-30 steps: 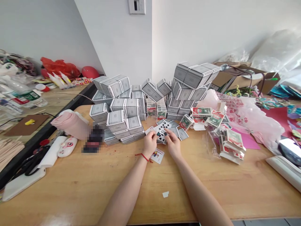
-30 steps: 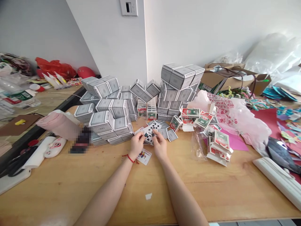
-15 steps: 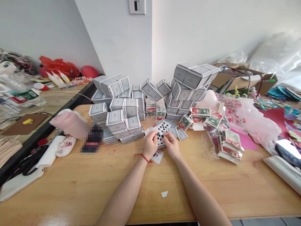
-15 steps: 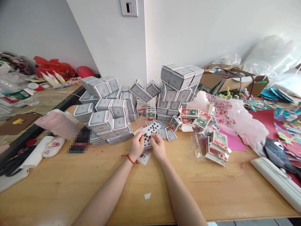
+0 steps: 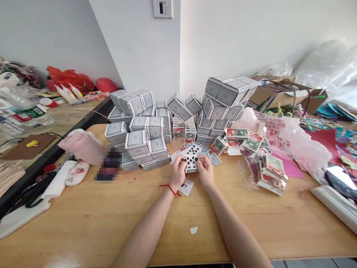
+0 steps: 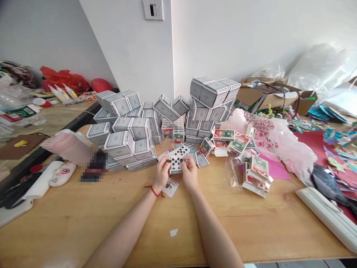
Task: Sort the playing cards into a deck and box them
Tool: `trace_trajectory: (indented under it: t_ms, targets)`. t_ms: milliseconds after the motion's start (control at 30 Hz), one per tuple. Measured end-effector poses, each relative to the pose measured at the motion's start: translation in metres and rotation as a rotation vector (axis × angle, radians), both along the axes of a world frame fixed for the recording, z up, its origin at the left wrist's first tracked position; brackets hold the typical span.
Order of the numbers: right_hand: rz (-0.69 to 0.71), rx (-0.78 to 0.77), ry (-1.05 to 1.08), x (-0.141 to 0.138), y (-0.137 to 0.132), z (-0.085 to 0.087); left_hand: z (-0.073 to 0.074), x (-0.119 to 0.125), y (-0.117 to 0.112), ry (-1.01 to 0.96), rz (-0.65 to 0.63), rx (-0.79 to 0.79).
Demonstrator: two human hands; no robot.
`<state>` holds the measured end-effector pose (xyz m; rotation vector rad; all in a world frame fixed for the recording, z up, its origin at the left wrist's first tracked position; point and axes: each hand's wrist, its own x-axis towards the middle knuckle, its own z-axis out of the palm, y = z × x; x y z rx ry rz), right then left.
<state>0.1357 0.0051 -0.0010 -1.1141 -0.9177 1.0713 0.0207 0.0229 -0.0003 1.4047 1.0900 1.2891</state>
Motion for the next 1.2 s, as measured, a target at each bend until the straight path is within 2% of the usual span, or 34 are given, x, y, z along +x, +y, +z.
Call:
trace_trajectory:
  t_ms: [133,333,500,700,933,1200]
  targets:
    - [0.001,-0.03,0.03,-0.002,-0.001,0.003,0.0,0.003,-0.002,0.055,0.029,0.069]
    - [0.104,-0.139,0.131,-0.014,-0.007,0.008,-0.002,0.003,-0.002,0.114,0.182,0.056]
    - [0.131,-0.157,0.134,-0.018,-0.009,0.008,-0.001,0.001,-0.003,0.076,0.165,0.012]
    - [0.129,-0.14,0.124,-0.018,-0.009,0.011,0.005,0.005,-0.006,-0.07,0.09,-0.11]
    - [0.117,-0.202,0.158,-0.017,-0.009,0.011,-0.005,0.002,0.0,-0.034,0.162,0.043]
    - [0.123,-0.177,0.189,-0.016,-0.009,0.01,-0.009,0.002,0.0,-0.072,0.145,0.025]
